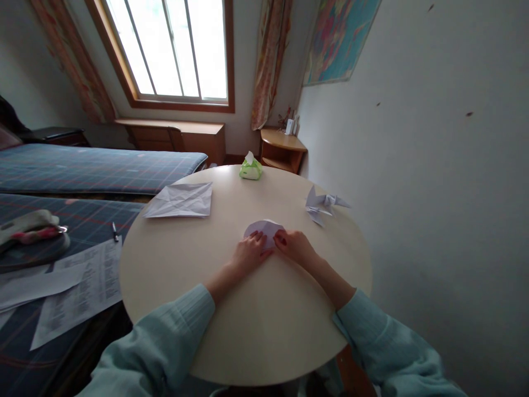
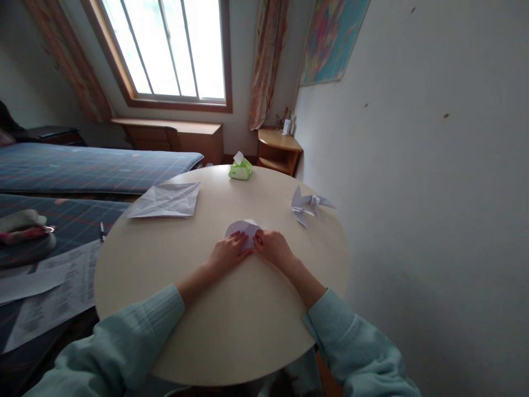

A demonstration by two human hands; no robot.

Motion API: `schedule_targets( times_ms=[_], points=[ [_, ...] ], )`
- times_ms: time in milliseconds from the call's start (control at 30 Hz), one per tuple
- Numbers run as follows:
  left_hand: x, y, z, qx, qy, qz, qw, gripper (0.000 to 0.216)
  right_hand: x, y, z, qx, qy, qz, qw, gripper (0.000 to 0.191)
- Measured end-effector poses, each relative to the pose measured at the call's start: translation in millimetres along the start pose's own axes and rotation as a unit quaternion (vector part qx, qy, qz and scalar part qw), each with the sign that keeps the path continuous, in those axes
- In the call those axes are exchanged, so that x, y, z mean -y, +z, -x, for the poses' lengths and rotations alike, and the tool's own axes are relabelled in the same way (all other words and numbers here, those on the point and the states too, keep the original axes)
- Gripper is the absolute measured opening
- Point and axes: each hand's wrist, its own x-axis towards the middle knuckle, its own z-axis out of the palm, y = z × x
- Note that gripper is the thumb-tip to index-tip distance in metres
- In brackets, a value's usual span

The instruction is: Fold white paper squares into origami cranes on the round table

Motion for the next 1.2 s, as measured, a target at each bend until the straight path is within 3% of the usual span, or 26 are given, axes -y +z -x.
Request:
schedule_targets(
  times_ms=[300, 467, 600, 867, 1033, 1200],
  points=[
    [0, -2, -1, 0.001, 0.008, -0.014, 1.0, 0.03, -1, 3, -5, -0.03, 0.076, -0.044, 0.996, 0.018],
    [-2, -3, -1, -0.001, 0.0, -0.008, 1.0, 0.027, -1, 3, -6, -0.044, 0.112, -0.162, 0.98, 0.015],
    [-6, -7, -2, 0.022, -0.04, -0.015, 0.999, 0.018, -1, 1, -5, -0.071, 0.096, -0.23, 0.966, 0.013],
    [-8, -7, -4, 0.061, -0.058, -0.023, 0.996, 0.017, -8, -1, 0, -0.026, -0.024, -0.161, 0.986, 0.024],
    [-5, -8, -3, 0.05, -0.058, -0.01, 0.997, 0.016, -8, 0, -2, 0.007, -0.033, -0.065, 0.997, 0.016],
    [-2, -6, 0, 0.025, -0.008, 0.008, 1.0, 0.021, -3, -9, -4, 0.042, -0.047, 0.051, 0.997, 0.02]
  ],
)
